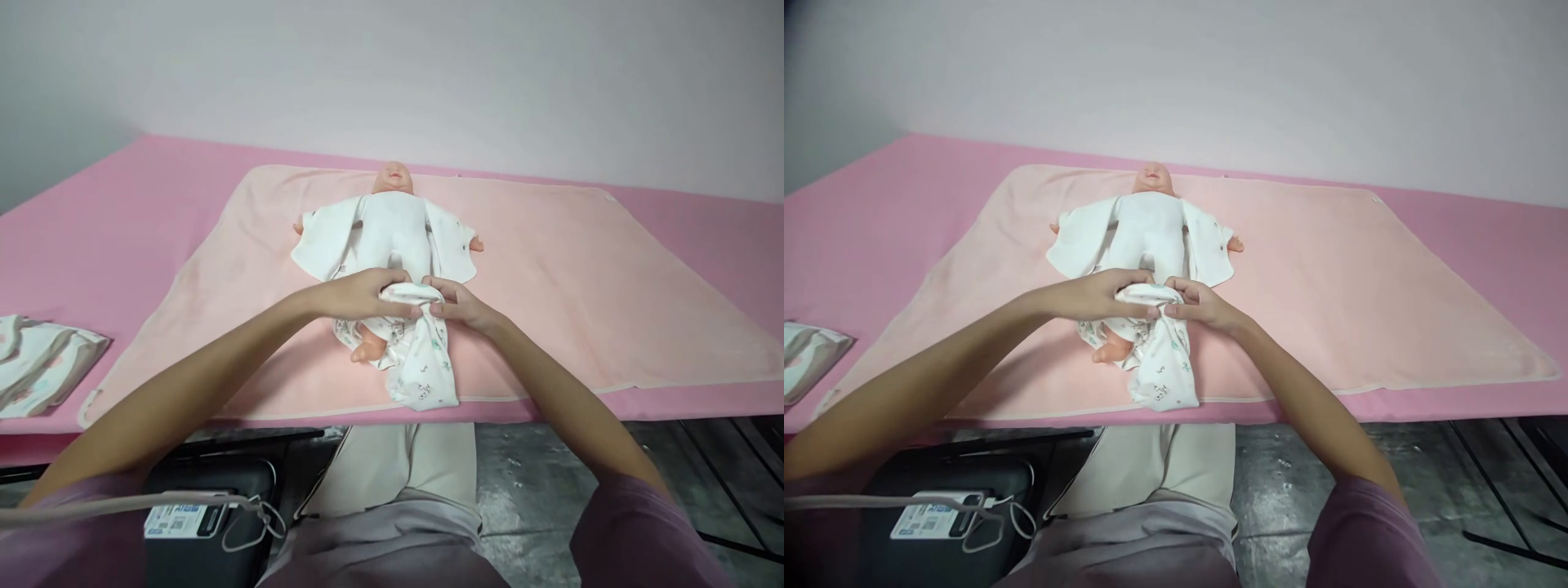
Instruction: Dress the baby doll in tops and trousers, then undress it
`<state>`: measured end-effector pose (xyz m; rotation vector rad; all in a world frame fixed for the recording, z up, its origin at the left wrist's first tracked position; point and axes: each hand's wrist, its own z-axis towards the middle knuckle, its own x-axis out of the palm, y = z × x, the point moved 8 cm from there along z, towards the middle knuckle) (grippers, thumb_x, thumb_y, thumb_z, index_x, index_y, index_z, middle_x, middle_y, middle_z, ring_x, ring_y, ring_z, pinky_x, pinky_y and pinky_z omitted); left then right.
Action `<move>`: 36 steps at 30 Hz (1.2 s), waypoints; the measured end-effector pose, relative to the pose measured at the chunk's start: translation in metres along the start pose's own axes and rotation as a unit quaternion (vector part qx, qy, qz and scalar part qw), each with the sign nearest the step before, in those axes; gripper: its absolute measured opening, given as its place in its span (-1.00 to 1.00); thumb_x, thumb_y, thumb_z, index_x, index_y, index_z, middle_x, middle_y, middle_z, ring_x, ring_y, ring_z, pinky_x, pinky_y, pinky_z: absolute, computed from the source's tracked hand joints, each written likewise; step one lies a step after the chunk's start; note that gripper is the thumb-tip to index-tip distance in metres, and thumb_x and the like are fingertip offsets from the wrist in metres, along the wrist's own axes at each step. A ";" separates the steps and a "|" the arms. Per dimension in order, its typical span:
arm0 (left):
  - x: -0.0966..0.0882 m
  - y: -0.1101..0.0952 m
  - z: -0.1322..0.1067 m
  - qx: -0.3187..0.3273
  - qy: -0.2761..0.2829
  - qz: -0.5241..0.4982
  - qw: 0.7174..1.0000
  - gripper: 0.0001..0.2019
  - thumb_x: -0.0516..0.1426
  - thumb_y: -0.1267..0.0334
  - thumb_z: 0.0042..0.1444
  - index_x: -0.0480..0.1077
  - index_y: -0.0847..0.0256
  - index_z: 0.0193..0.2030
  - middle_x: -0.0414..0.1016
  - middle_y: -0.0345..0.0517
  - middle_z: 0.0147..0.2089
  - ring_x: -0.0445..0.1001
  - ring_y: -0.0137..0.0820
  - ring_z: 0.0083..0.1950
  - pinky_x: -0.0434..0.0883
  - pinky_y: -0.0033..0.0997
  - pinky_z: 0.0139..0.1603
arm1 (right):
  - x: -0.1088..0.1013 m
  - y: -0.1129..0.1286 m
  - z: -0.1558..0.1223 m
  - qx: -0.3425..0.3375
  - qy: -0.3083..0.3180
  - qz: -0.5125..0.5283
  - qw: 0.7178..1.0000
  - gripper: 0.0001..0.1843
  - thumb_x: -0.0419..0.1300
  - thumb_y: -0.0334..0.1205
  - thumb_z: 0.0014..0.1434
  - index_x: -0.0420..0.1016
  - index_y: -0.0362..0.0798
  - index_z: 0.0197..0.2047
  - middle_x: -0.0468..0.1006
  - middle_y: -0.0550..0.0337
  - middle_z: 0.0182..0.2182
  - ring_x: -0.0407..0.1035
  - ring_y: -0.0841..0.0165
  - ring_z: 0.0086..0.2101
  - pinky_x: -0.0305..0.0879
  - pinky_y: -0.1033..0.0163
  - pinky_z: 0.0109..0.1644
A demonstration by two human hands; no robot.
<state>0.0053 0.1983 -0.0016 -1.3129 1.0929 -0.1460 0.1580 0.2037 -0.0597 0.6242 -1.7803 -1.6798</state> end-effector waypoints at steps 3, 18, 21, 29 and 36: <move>0.012 0.008 0.026 -0.039 0.124 -0.153 0.980 -0.60 0.44 -0.19 0.18 0.62 0.14 -0.23 0.60 -0.07 -0.32 0.59 -0.22 -0.27 0.54 -0.22 -0.19 | 0.002 -0.017 -0.002 0.034 0.029 0.075 0.996 -0.29 0.63 0.29 0.03 0.60 -0.05 0.00 0.64 0.17 -0.27 0.55 0.27 -0.23 0.49 0.24 -0.09; 0.013 0.045 0.027 -0.089 0.089 -0.306 0.944 -0.48 0.51 0.08 0.13 0.68 0.14 0.22 0.79 0.05 0.07 0.77 -0.11 0.11 0.69 -0.19 0.14 | -0.007 -0.020 -0.004 0.035 -0.125 0.120 0.984 -0.55 0.61 0.12 0.22 0.58 0.06 -0.06 0.64 0.21 -0.18 0.54 0.34 -0.22 0.53 0.29 -0.13; 0.013 0.050 0.028 -0.093 0.079 -0.315 0.941 -0.54 0.48 0.09 0.17 0.68 0.14 0.18 0.79 0.04 0.04 0.76 -0.11 0.11 0.69 -0.19 0.15 | -0.009 -0.017 -0.004 0.024 -0.131 0.121 0.984 -0.61 0.58 0.09 0.28 0.60 0.05 -0.05 0.65 0.24 -0.18 0.54 0.37 -0.21 0.51 0.34 -0.12; 0.012 0.046 0.027 -0.075 0.047 -0.322 0.943 -0.52 0.48 -0.08 0.19 0.64 0.16 0.12 0.75 0.03 0.07 0.75 -0.11 0.11 0.68 -0.18 0.17 | 0.013 -0.031 -0.014 0.146 0.075 0.104 0.981 -0.42 0.63 0.24 0.13 0.69 -0.10 -0.12 0.72 0.11 -0.29 0.61 0.28 -0.23 0.57 0.27 -0.12; 0.017 0.040 0.021 -0.023 0.198 -0.226 0.953 -0.44 0.52 -0.14 0.10 0.66 0.22 0.07 0.75 0.09 -0.16 0.76 -0.07 -0.06 0.69 -0.22 -0.04 | -0.002 -0.009 -0.014 0.041 -0.081 0.151 0.984 -0.37 0.48 0.31 0.23 0.72 -0.10 0.04 0.76 0.02 -0.20 0.66 0.13 -0.11 0.61 0.14 -0.02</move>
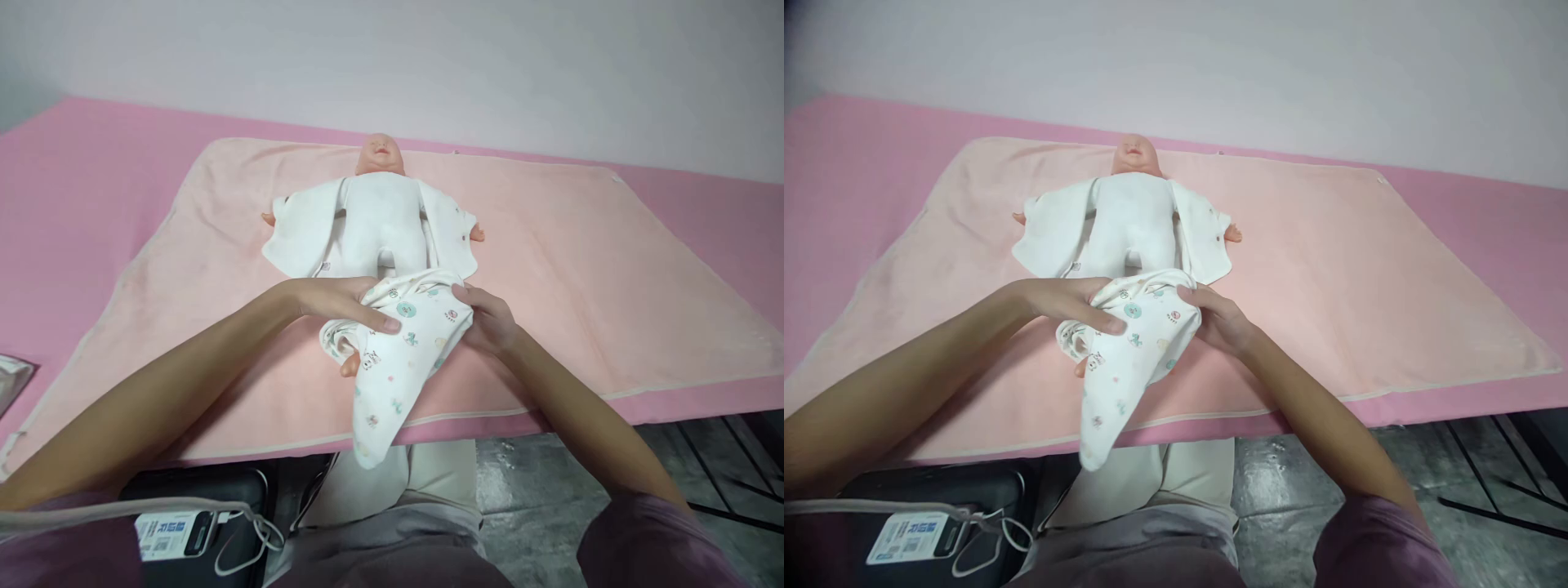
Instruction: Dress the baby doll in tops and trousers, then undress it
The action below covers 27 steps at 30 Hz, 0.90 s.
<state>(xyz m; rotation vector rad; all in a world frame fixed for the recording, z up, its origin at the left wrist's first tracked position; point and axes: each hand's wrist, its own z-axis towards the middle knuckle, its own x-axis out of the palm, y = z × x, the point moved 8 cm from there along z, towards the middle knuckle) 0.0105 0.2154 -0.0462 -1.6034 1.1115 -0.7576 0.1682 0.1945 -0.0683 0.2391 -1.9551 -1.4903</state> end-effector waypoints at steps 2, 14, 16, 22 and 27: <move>-0.001 0.000 0.001 0.022 0.010 0.010 1.000 -0.46 0.50 -0.12 0.17 0.63 0.23 0.10 0.74 0.07 -0.17 0.75 -0.10 -0.04 0.68 -0.24 -0.01 | 0.004 -0.001 0.000 0.021 0.010 -0.015 1.000 -0.37 0.46 0.30 0.28 0.71 -0.11 0.08 0.75 0.02 -0.18 0.65 0.15 -0.10 0.60 0.17 -0.02; -0.007 0.004 0.001 0.057 -0.021 -0.035 0.998 -0.40 0.60 -0.16 -0.06 0.66 0.25 -0.07 0.69 0.06 -0.33 0.71 -0.10 -0.26 0.66 -0.21 -0.23 | -0.002 0.000 -0.002 -0.023 -0.018 -0.056 0.998 -0.34 0.49 0.29 0.23 0.67 -0.05 0.15 0.74 0.04 -0.13 0.63 0.12 -0.08 0.60 0.10 0.02; -0.012 0.003 0.002 0.073 -0.047 -0.042 0.995 -0.35 0.58 -0.24 -0.05 0.66 0.26 -0.05 0.70 0.07 -0.30 0.71 -0.12 -0.26 0.67 -0.21 -0.22 | 0.005 -0.008 -0.001 0.015 0.019 -0.085 0.996 -0.37 0.51 0.28 0.22 0.67 -0.07 0.09 0.73 0.06 -0.16 0.61 0.18 -0.13 0.58 0.15 -0.06; -0.007 0.006 0.002 0.056 -0.040 -0.031 0.997 -0.45 0.51 -0.28 0.06 0.67 0.23 -0.19 0.68 0.08 -0.35 0.70 -0.13 -0.30 0.68 -0.19 -0.26 | 0.031 -0.017 -0.012 0.054 0.204 -0.131 0.969 -0.39 0.67 0.10 0.08 0.65 -0.10 0.02 0.69 0.14 -0.20 0.57 0.28 -0.19 0.55 0.23 -0.13; 0.016 0.002 -0.001 0.018 0.079 0.017 0.997 -0.63 0.58 -0.10 0.03 0.69 0.13 -0.30 0.63 0.00 -0.46 0.67 -0.12 -0.35 0.65 -0.21 -0.34 | 0.008 -0.001 -0.009 0.002 0.020 -0.116 0.993 -0.37 0.46 0.35 0.30 0.66 -0.07 0.06 0.71 0.06 -0.13 0.60 0.23 -0.14 0.54 0.22 -0.11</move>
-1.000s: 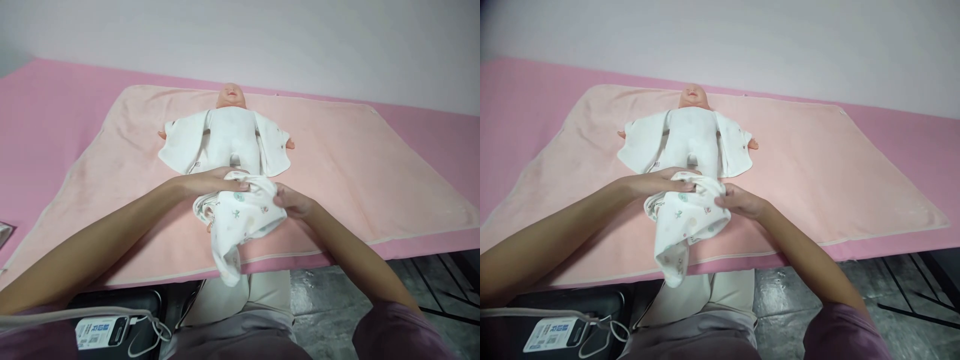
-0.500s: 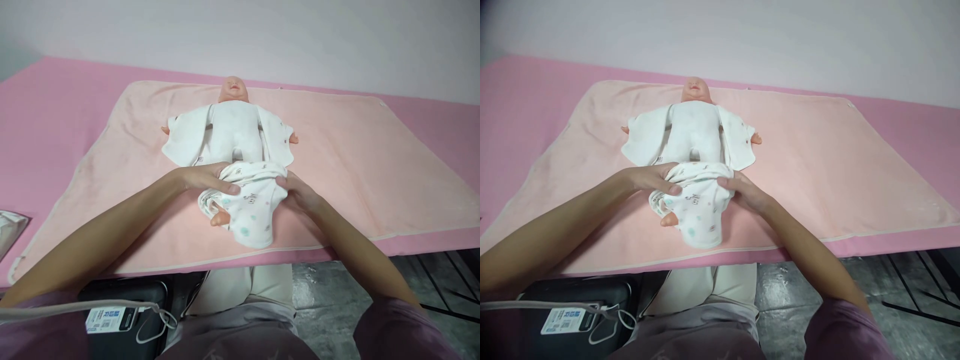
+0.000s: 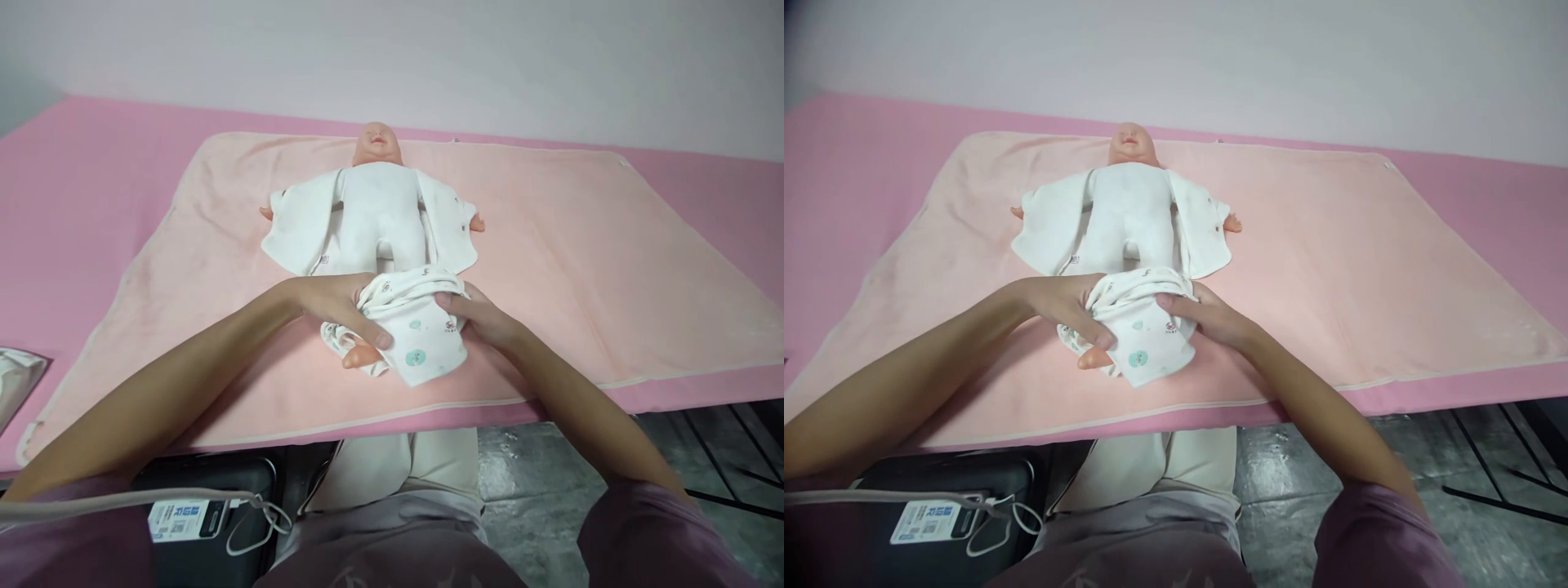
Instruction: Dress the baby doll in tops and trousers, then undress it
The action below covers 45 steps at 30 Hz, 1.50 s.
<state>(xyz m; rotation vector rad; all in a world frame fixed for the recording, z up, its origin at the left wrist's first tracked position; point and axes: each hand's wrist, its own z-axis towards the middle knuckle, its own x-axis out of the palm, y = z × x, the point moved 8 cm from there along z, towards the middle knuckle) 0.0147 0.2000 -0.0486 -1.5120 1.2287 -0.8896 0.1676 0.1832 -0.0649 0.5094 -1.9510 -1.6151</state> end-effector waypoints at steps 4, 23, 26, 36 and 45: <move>-0.017 -0.009 0.001 0.047 -0.088 0.008 0.995 -0.55 0.57 -0.11 0.05 0.71 0.22 -0.15 0.70 0.02 -0.32 0.71 -0.15 -0.25 0.68 -0.24 -0.20 | 0.021 -0.007 -0.001 0.039 0.141 -0.042 0.988 -0.45 0.56 0.23 0.25 0.65 -0.10 -0.04 0.68 0.13 -0.21 0.52 0.33 -0.25 0.47 0.28 -0.18; -0.020 0.001 -0.003 0.046 -0.141 -0.034 0.988 -0.27 0.55 -0.18 -0.06 0.63 0.23 0.16 0.75 0.13 -0.17 0.72 -0.06 -0.17 0.67 -0.16 -0.17 | -0.001 0.014 0.009 -0.005 0.018 -0.112 0.994 -0.56 0.61 0.06 0.12 0.58 0.02 -0.14 0.56 0.25 -0.32 0.43 0.28 -0.26 0.44 0.15 -0.11; -0.016 -0.006 -0.011 0.024 -0.221 -0.005 0.975 -0.36 0.51 -0.14 0.02 0.64 0.24 0.13 0.75 0.08 -0.08 0.71 -0.11 -0.08 0.65 -0.22 -0.08 | 0.007 0.028 -0.009 -0.001 -0.107 -0.150 0.983 -0.73 0.45 0.01 0.25 0.56 0.02 -0.17 0.55 0.24 -0.40 0.44 0.24 -0.30 0.42 0.11 -0.13; 0.036 -0.016 -0.004 -0.016 -0.235 0.366 0.900 -0.76 0.18 0.02 0.33 0.43 0.16 -0.16 0.57 0.01 -0.26 0.52 -0.11 -0.19 0.43 -0.18 -0.13 | 0.028 -0.024 -0.096 0.035 -0.372 -0.203 0.905 -0.77 0.37 -0.18 0.14 0.42 0.09 -0.18 0.61 0.30 -0.30 0.45 0.23 -0.27 0.30 0.17 -0.19; 0.043 -0.008 0.005 -0.075 -0.284 0.450 0.843 -0.58 0.17 0.09 0.21 0.18 0.18 0.12 0.53 0.14 -0.03 0.54 0.13 0.08 0.37 0.02 0.20 | 0.022 -0.020 -0.097 0.017 -0.382 -0.361 0.850 -0.75 0.25 -0.10 0.24 0.35 0.09 -0.04 0.62 0.15 -0.16 0.46 0.11 -0.18 0.23 0.11 -0.09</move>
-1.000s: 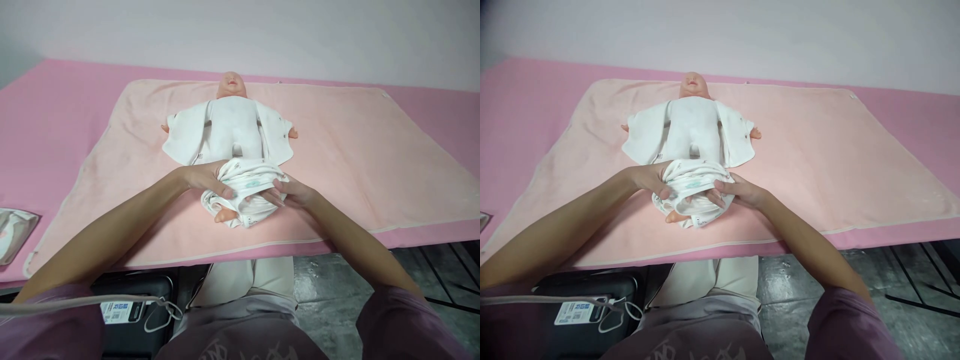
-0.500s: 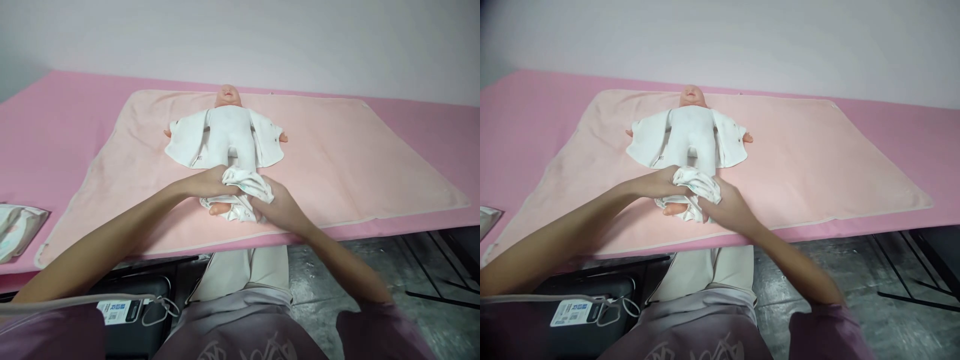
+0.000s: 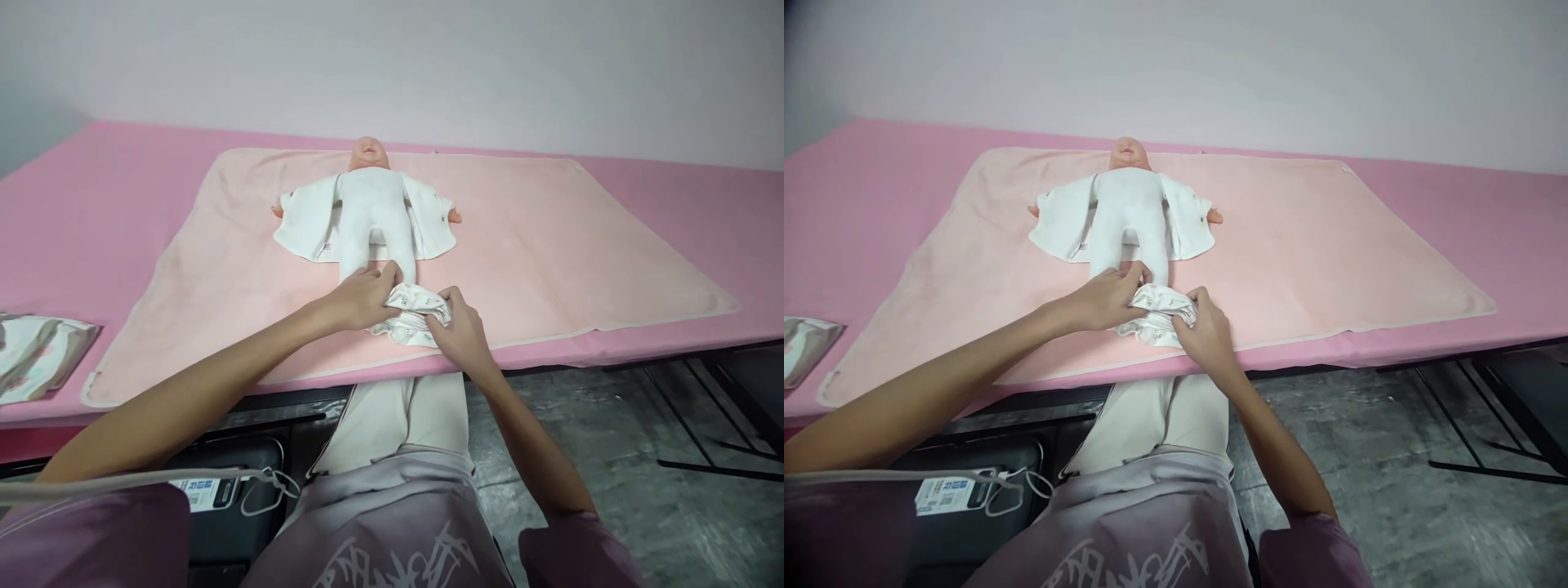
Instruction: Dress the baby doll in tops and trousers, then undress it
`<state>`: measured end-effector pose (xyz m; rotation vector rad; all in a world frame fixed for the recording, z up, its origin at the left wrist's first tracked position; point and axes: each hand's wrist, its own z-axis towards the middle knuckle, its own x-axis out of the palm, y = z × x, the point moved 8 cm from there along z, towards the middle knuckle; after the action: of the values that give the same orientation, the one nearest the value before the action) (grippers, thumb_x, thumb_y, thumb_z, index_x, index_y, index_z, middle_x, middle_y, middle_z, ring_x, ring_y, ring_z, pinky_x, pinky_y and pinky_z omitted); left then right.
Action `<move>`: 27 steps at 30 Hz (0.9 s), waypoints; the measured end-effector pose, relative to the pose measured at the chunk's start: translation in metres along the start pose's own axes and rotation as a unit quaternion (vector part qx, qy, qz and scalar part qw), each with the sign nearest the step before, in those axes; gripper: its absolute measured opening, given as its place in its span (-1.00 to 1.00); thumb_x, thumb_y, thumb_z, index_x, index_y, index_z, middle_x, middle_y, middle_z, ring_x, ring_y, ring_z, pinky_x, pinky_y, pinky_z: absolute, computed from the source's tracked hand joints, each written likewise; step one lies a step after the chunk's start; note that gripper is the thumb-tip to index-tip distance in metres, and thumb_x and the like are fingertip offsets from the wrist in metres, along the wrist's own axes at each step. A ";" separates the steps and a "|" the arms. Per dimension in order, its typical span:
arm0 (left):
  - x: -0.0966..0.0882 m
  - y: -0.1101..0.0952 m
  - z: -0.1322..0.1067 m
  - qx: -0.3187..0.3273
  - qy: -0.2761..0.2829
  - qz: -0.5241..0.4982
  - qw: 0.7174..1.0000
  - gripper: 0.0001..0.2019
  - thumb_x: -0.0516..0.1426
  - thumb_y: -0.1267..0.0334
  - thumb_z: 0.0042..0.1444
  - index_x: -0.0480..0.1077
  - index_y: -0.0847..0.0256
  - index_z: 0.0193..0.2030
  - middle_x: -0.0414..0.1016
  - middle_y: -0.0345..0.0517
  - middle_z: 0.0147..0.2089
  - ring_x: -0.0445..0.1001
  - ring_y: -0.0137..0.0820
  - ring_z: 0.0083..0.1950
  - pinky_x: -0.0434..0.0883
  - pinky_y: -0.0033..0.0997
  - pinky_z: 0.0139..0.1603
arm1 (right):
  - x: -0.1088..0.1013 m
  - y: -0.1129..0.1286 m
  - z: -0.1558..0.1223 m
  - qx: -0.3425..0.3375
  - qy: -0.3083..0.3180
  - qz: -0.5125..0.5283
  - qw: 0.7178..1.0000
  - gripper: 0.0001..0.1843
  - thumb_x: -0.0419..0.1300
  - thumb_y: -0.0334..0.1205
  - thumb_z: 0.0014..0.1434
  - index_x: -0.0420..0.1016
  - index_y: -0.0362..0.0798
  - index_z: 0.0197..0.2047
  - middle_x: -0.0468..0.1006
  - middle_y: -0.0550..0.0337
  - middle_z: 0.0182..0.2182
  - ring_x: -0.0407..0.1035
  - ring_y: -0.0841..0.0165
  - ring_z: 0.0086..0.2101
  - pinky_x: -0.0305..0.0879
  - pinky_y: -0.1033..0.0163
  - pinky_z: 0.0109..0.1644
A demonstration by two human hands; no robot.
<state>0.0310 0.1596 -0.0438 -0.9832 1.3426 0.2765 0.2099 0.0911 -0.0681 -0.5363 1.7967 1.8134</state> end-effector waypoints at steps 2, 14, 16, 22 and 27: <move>0.001 0.000 0.001 0.001 -0.009 -0.005 1.000 -0.51 0.20 0.10 0.16 0.16 0.19 0.16 0.52 0.12 -0.04 0.53 0.18 0.17 0.37 0.04 0.23 | 0.002 -0.004 0.004 0.012 0.016 0.020 1.000 -0.73 0.27 -0.07 0.25 0.36 0.09 -0.03 0.62 0.19 -0.18 0.46 0.14 -0.20 0.23 0.13 -0.10; -0.012 0.013 -0.008 0.012 -0.099 -0.307 0.946 -0.40 0.27 0.18 0.17 0.03 0.09 0.22 0.50 -0.12 0.00 0.50 -0.33 -0.15 0.39 -0.32 -0.12 | 0.011 0.002 0.045 -0.053 0.109 0.252 0.960 -0.60 0.44 -0.06 0.14 0.59 -0.04 0.00 0.66 0.22 -0.16 0.49 0.26 -0.12 0.35 0.22 -0.01; -0.020 0.014 -0.011 0.016 -0.125 -0.233 0.964 -0.49 0.20 0.21 0.22 0.12 0.13 0.25 0.53 -0.06 0.04 0.51 -0.26 -0.07 0.39 -0.26 -0.04 | -0.001 0.009 0.059 -0.113 0.088 0.188 0.972 -0.64 0.47 -0.09 0.13 0.60 -0.04 -0.05 0.65 0.22 -0.17 0.47 0.25 -0.12 0.33 0.21 -0.01; -0.037 0.025 -0.020 0.019 -0.124 -0.110 0.986 -0.61 0.26 0.04 0.28 0.39 0.19 0.13 0.55 0.06 0.07 0.48 -0.07 0.08 0.40 -0.16 0.08 | 0.005 0.027 0.082 -0.118 0.347 0.142 0.919 -0.45 0.55 0.11 0.18 0.64 -0.04 0.09 0.67 0.17 -0.04 0.48 0.22 -0.07 0.39 0.19 0.02; -0.045 0.019 -0.018 0.034 -0.114 -0.161 0.980 -0.40 0.43 -0.20 0.15 0.49 0.20 0.11 0.55 0.08 0.10 0.47 -0.03 0.15 0.42 -0.11 0.18 | 0.009 0.049 0.110 -0.108 0.371 0.175 0.905 -0.41 0.46 0.37 0.24 0.61 -0.05 -0.27 0.56 0.20 -0.32 0.36 0.31 -0.27 0.30 0.20 -0.12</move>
<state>-0.0059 0.1738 -0.0104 -1.0612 0.9611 0.0924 0.1821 0.2026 -0.0303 -1.1832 2.2994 2.2636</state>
